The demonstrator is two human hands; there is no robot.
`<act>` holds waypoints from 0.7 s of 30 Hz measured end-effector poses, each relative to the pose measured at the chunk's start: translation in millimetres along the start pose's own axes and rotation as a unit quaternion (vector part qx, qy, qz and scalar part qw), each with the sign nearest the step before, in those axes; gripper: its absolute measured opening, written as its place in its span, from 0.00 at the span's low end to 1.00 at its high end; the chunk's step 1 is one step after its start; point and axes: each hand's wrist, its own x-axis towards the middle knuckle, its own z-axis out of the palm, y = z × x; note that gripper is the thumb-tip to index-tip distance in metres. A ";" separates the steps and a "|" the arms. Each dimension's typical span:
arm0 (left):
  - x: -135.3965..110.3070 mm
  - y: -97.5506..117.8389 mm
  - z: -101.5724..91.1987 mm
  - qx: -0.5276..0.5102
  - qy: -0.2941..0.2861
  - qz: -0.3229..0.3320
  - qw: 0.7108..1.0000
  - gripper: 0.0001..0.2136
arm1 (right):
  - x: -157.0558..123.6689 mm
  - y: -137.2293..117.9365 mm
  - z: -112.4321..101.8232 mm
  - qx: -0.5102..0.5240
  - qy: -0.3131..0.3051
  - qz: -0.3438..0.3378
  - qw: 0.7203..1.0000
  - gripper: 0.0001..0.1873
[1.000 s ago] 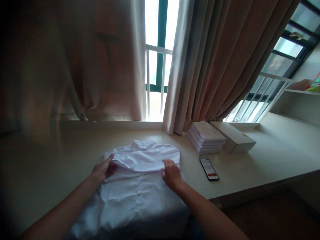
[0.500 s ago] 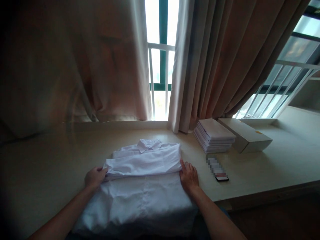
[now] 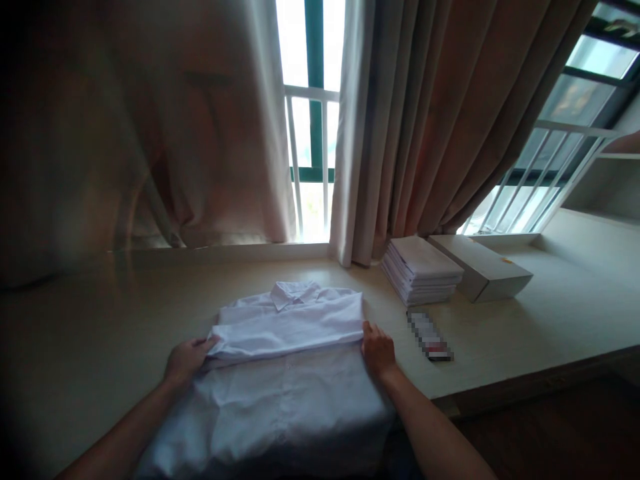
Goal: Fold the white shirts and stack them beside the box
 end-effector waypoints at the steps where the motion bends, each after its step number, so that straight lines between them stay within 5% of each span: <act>1: -4.8 10.5 1.2 -0.029 -0.007 0.008 1.000 0.15 | -1.4 -1.6 -1.6 0.000 0.007 -0.007 1.000 0.18; 5: -29.3 69.8 15.1 -0.158 -0.091 0.042 0.982 0.16 | -12.6 -31.2 -17.9 0.078 0.046 -0.104 0.990 0.33; 7: -46.7 107.7 27.7 -0.297 -0.176 0.043 0.937 0.16 | -12.9 -57.0 -34.9 0.195 0.044 -0.149 0.968 0.34; 9: -67.9 147.2 44.9 -0.353 -0.257 0.072 0.897 0.16 | -3.3 -81.7 -58.5 0.363 0.025 -0.116 0.924 0.29; 12: -103.4 199.8 78.2 -0.325 -0.353 0.162 0.863 0.16 | 26.7 -98.4 -97.5 0.599 -0.024 0.024 0.800 0.29; 14: -125.6 225.4 101.8 -0.308 -0.382 0.253 0.834 0.13 | 46.9 -88.9 -116.2 0.658 -0.040 0.062 0.750 0.31; 17: -149.3 243.9 132.5 -0.297 -0.407 0.323 0.801 0.15 | 63.8 -45.5 -124.7 0.649 -0.025 0.108 0.752 0.26; 21: -155.6 230.7 162.4 -0.124 -0.320 0.353 0.870 0.16 | 68.6 43.2 -122.5 0.576 0.056 0.265 0.771 0.18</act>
